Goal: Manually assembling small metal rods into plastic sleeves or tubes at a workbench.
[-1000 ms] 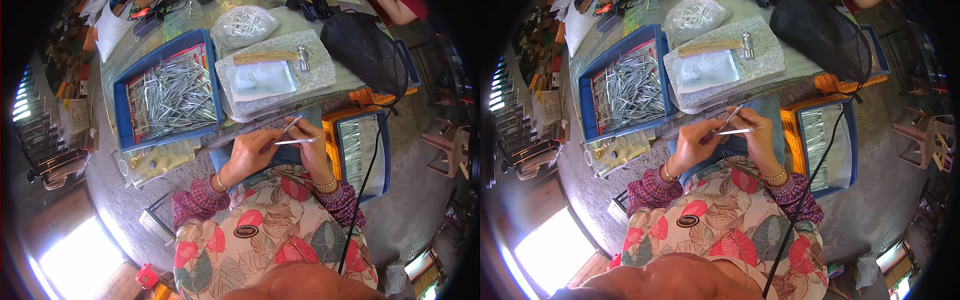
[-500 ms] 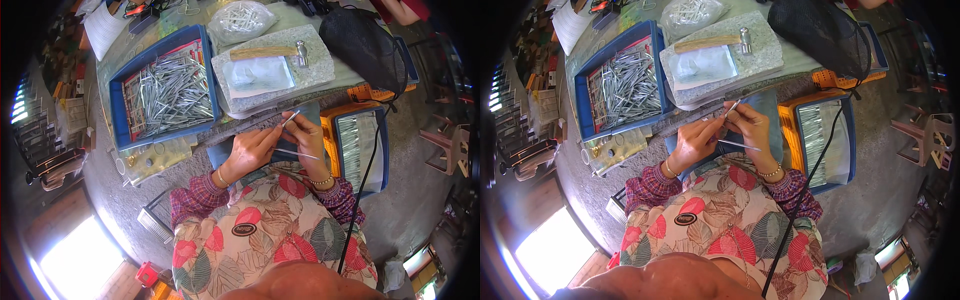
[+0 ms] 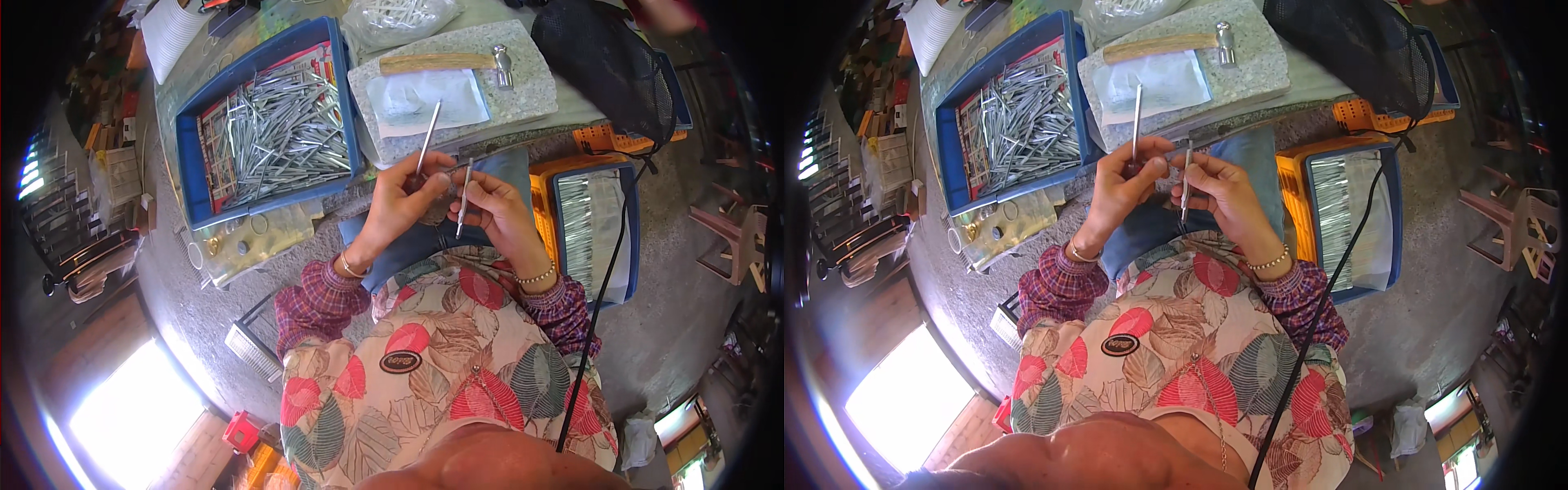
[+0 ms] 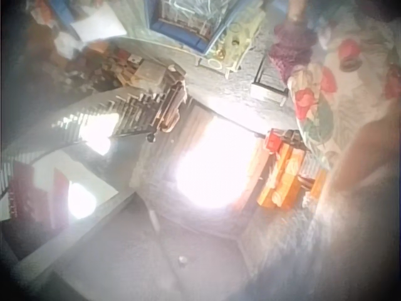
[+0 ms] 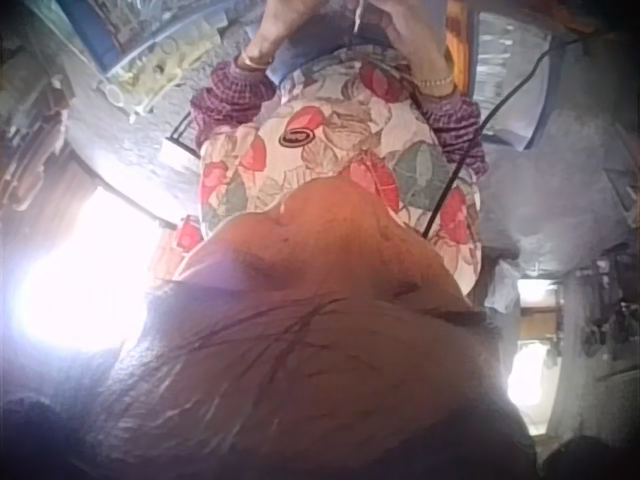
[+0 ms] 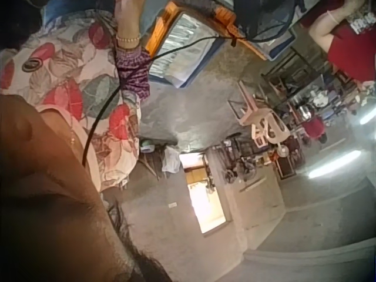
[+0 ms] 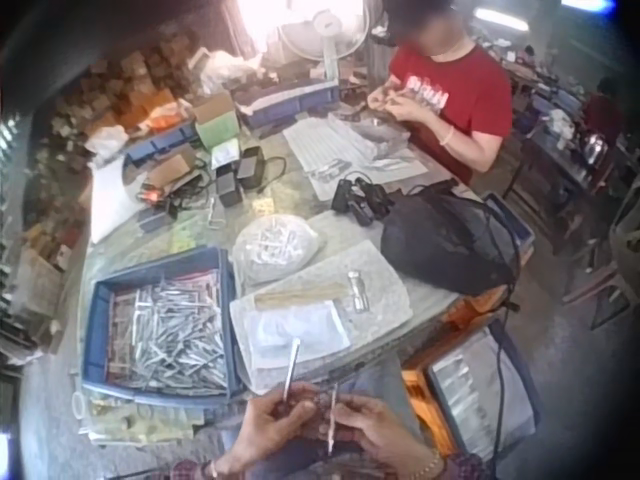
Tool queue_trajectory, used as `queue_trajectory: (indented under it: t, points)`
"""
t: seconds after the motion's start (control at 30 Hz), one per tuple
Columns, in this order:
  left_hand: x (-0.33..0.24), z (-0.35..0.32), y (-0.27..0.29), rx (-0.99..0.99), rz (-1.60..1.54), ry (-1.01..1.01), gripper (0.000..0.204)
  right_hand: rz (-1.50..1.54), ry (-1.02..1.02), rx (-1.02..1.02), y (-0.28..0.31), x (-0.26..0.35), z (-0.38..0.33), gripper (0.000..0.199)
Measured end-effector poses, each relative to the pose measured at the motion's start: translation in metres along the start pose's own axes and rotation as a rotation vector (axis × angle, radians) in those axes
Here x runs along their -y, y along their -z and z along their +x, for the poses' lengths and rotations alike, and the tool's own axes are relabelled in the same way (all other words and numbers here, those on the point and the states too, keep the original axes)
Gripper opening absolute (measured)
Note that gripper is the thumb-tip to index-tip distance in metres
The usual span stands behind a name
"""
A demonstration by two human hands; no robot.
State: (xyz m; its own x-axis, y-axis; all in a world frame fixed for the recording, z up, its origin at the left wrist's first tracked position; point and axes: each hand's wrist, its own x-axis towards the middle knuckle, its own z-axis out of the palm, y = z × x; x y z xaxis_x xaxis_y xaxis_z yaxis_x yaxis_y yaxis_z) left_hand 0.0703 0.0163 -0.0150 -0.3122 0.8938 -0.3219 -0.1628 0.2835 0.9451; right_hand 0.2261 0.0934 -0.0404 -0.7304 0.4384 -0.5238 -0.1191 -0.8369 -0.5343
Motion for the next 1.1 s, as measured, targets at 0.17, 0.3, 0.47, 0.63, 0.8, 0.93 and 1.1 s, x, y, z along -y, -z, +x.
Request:
queue_trajectory:
  t: [0.17, 0.3, 0.47, 0.63, 0.8, 0.93, 1.1]
  points:
    - [-0.008, 0.005, 0.000, 0.107, -0.116, 0.107, 0.019, -0.052, -0.051, 0.070, 0.002, -0.004, -0.001, 0.026]
    - [-0.010, 0.005, 0.003, 0.144, -0.132, 0.151, 0.016, -0.075, -0.093, 0.098, 0.003, -0.004, -0.002, 0.024]
    - [-0.006, 0.004, 0.005, 0.134, -0.137, 0.075, 0.012, -0.068, -0.089, 0.058, -0.002, -0.005, -0.003, 0.024]
    - [-0.010, 0.005, 0.009, -0.006, -0.089, -0.023, 0.012, -0.722, 0.457, 0.035, -0.018, 0.005, -0.007, 0.022]
    - [-0.033, 0.013, 0.020, 0.017, -0.303, -0.136, 0.009, -1.163, 0.953, -0.074, -0.030, 0.033, -0.001, 0.023]
    - [-0.059, 0.048, 0.037, 0.074, -0.610, -0.607, 0.034, -1.341, 1.048, -0.109, -0.040, 0.065, 0.020, 0.021]
    - [-0.115, 0.034, 0.025, 0.217, -0.402, -1.019, 0.055, -1.606, 1.206, -0.091, -0.035, 0.069, 0.062, 0.018]
